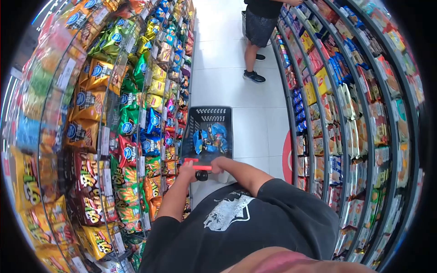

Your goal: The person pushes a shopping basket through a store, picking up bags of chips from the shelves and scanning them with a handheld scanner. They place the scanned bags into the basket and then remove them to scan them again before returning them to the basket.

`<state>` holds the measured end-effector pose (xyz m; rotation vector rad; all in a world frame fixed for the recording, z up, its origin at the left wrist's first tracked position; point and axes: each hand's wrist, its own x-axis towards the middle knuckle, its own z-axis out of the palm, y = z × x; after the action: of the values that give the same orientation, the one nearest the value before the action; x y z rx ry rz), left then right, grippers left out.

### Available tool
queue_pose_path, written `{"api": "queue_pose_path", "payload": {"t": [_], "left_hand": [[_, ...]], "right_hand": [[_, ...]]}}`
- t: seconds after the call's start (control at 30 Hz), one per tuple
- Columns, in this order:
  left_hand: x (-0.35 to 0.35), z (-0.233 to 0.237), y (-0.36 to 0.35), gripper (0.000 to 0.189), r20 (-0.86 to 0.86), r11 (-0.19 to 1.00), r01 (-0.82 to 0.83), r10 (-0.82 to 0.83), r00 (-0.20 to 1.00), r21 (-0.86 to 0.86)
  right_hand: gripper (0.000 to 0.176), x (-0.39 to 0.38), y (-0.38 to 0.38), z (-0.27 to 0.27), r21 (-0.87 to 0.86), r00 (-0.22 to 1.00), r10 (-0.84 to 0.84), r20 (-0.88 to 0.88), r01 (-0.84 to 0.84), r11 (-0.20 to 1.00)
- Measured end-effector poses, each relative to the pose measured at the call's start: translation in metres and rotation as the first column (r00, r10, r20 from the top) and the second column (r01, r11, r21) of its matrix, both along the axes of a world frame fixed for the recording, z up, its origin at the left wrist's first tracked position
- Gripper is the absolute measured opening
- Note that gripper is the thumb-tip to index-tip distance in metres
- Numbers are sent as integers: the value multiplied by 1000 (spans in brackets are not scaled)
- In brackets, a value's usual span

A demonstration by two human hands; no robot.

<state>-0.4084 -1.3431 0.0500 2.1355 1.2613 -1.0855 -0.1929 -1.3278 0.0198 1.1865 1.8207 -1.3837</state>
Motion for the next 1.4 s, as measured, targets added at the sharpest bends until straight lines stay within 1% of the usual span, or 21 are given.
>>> {"api": "queue_pose_path", "payload": {"t": [0.07,0.2,0.3,0.4,0.43,0.47,0.5,0.53,0.6,0.67,0.77,0.8,0.87,0.97,1.07,1.1,1.2,1.23,1.27,1.3,1.4], "left_hand": [[14,-18,42,56,-20,1000,-9,9,1000,-14],[36,-6,93,56,-5,997,-66,66,998,-34],[49,6,136,57,20,996,-81,82,996,-44],[60,1,168,58,25,997,-66,67,997,-41],[64,4,179,58,13,999,-36,36,999,-22],[67,5,194,59,-2,1000,-4,4,1000,-3],[74,10,209,65,-34,997,-49,46,998,-66],[79,11,222,66,-50,995,-31,27,998,-95],[88,12,254,68,-77,989,6,-18,997,-148],[96,9,281,69,-65,990,-4,-5,998,-140],[101,-4,316,71,-14,988,-17,15,1000,-153],[103,-7,331,72,10,987,-23,24,1000,-158],[105,-7,358,72,24,987,-20,24,999,-157],[110,0,399,67,17,991,11,-9,1000,-132],[122,-4,440,63,-2,993,2,-3,1000,-121],[126,-2,456,63,8,992,-17,18,1000,-121],[137,3,496,58,4,998,-9,9,1000,-55],[140,4,509,58,-6,998,-6,5,1000,-70],[144,6,524,58,-17,997,-4,3,1000,-82],[154,10,537,58,-98,994,-4,-7,995,-111],[166,17,572,56,-75,992,-4,-6,997,-128]], "right_hand": [[36,18,43,-16,23,999,1,34,-2,1000],[35,36,91,6,163,996,58,72,-69,984],[32,47,140,9,99,986,164,19,-165,981],[28,54,178,-32,56,985,168,-30,-166,984],[27,56,192,-33,-5,987,153,41,-153,988],[27,59,208,-35,7,988,147,42,-147,989],[27,63,219,-33,9,989,140,45,-141,990],[27,68,227,-31,3,990,133,47,-133,991],[30,77,252,-25,29,988,148,48,-150,988],[33,85,277,-21,54,987,157,40,-160,986],[32,102,311,-21,179,995,99,-22,-94,979],[32,104,321,-11,216,998,59,-2,-57,975],[33,110,341,-38,271,1000,-9,7,7,963],[32,118,376,-58,307,999,38,-4,-35,951],[32,125,425,-33,236,999,52,13,-53,970],[33,129,438,-53,236,1000,18,12,-21,972],[33,135,491,-28,208,992,127,13,-127,970],[35,138,507,-25,78,997,69,21,-70,995],[34,142,521,-20,73,996,82,42,-85,994],[33,144,532,-13,69,995,88,55,-92,993],[33,150,562,-17,72,993,105,57,-109,991]]}}
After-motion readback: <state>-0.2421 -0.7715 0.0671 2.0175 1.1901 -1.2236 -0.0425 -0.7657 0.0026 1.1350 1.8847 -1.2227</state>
